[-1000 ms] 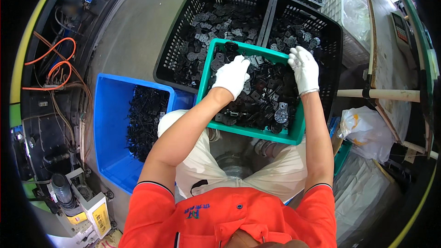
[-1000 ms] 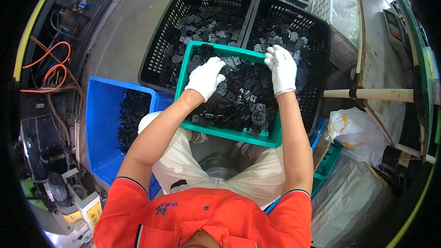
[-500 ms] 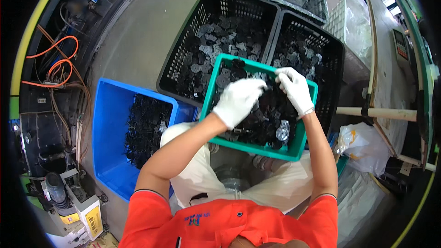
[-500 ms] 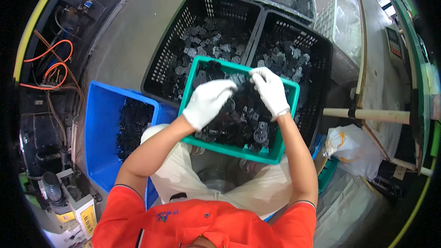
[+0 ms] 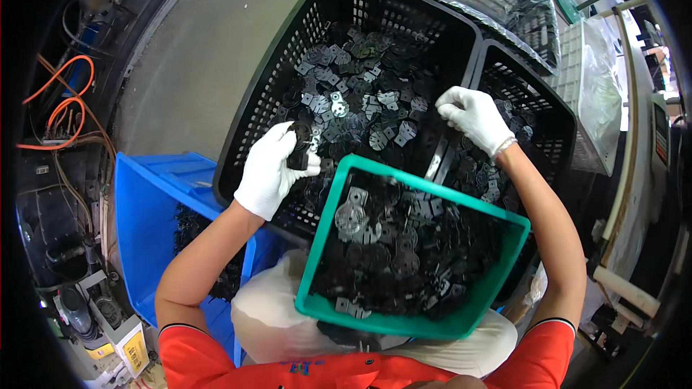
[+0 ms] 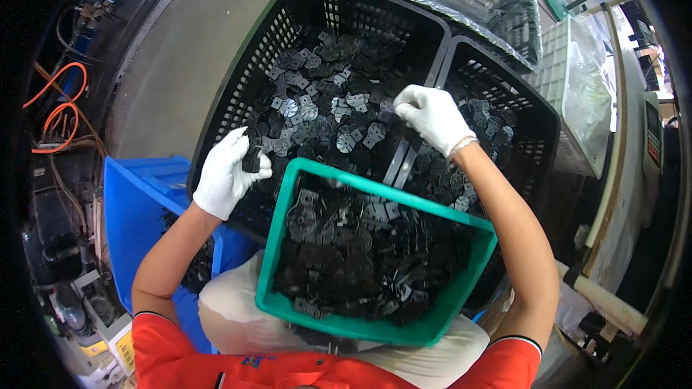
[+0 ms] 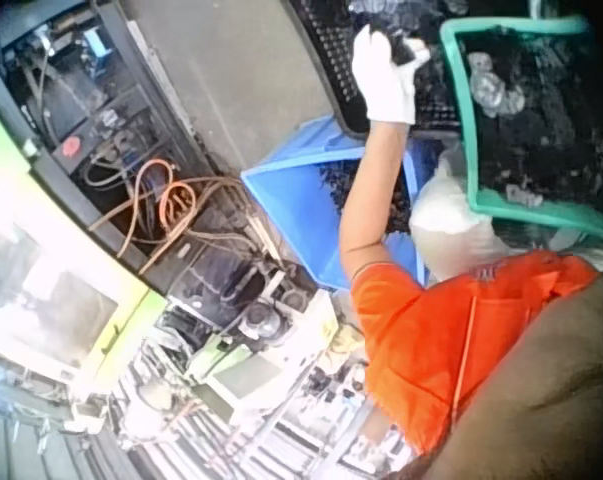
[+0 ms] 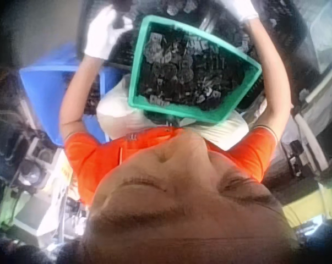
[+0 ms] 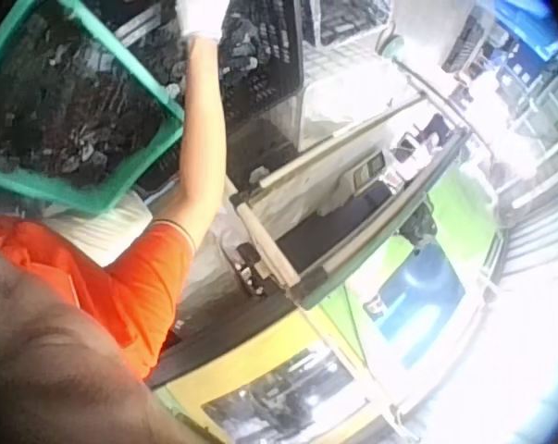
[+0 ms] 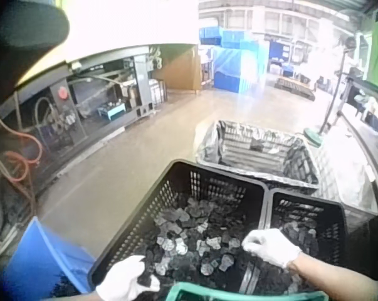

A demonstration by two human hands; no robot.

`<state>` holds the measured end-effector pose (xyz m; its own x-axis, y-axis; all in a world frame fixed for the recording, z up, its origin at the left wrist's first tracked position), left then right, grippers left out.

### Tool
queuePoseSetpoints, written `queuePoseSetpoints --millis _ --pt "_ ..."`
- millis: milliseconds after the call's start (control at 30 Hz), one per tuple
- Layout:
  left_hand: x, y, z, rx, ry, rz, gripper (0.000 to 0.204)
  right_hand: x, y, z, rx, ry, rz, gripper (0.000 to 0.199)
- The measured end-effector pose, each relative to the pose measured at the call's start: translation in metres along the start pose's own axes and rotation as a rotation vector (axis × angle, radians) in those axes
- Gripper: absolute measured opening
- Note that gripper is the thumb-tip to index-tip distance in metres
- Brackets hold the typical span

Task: Sorting small black industrial plastic components from one container into another and organizing bins.

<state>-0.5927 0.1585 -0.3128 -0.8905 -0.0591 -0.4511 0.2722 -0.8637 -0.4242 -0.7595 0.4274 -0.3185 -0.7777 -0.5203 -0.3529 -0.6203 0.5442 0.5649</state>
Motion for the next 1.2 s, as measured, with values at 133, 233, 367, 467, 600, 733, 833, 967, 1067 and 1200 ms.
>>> queuePoseSetpoints --millis 133,233,367,467,600,733,833,967,1067,1200 --pt "0.032 0.025 -0.033 -0.091 0.084 0.036 0.027 0.051 -0.034 0.001 -0.270 0.172 -0.178 0.013" --pt "0.043 0.029 -0.044 -0.069 0.128 0.074 0.029 0.074 -0.073 -0.003 -0.562 0.388 -0.284 0.014" --pt "0.056 0.033 -0.054 -0.030 0.191 0.082 0.032 0.085 -0.116 0.007 -0.747 0.394 -0.445 0.017" --pt "0.061 0.038 -0.063 -0.095 0.188 0.054 0.031 0.091 -0.137 0.006 -0.797 0.317 -0.516 0.016" --pt "0.062 0.045 -0.073 -0.132 0.199 0.051 0.032 0.091 -0.162 0.021 -0.988 0.310 -0.535 0.018" --pt "0.066 0.049 -0.074 -0.130 0.178 0.041 0.032 0.090 -0.150 0.028 -0.972 0.236 -0.555 0.017" --pt "0.064 0.046 -0.066 -0.088 0.167 0.091 0.031 0.078 -0.118 0.015 -0.805 0.221 -0.542 0.022" --pt "0.063 0.037 -0.051 0.095 0.017 0.066 0.022 0.027 -0.054 -0.011 0.275 -0.112 -0.381 0.026" --pt "0.048 0.028 -0.025 0.133 -0.018 0.029 0.022 -0.020 -0.018 -0.016 0.312 -0.059 -0.177 0.020" --pt "0.009 0.003 0.013 0.100 -0.093 -0.029 0.027 -0.079 0.014 -0.011 0.536 -0.055 0.062 0.027"
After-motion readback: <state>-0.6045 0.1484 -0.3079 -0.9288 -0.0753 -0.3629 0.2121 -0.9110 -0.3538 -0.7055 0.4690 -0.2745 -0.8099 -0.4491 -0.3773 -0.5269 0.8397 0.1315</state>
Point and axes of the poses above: each hand's wrist, its own x-axis towards the middle knuckle, its own y-axis out of the back of the hand, z = x × y, the point moved 5 cm from there along x, towards the middle knuckle, and after that the axes turned 5 degrees about -z, right-handed, at the moved point
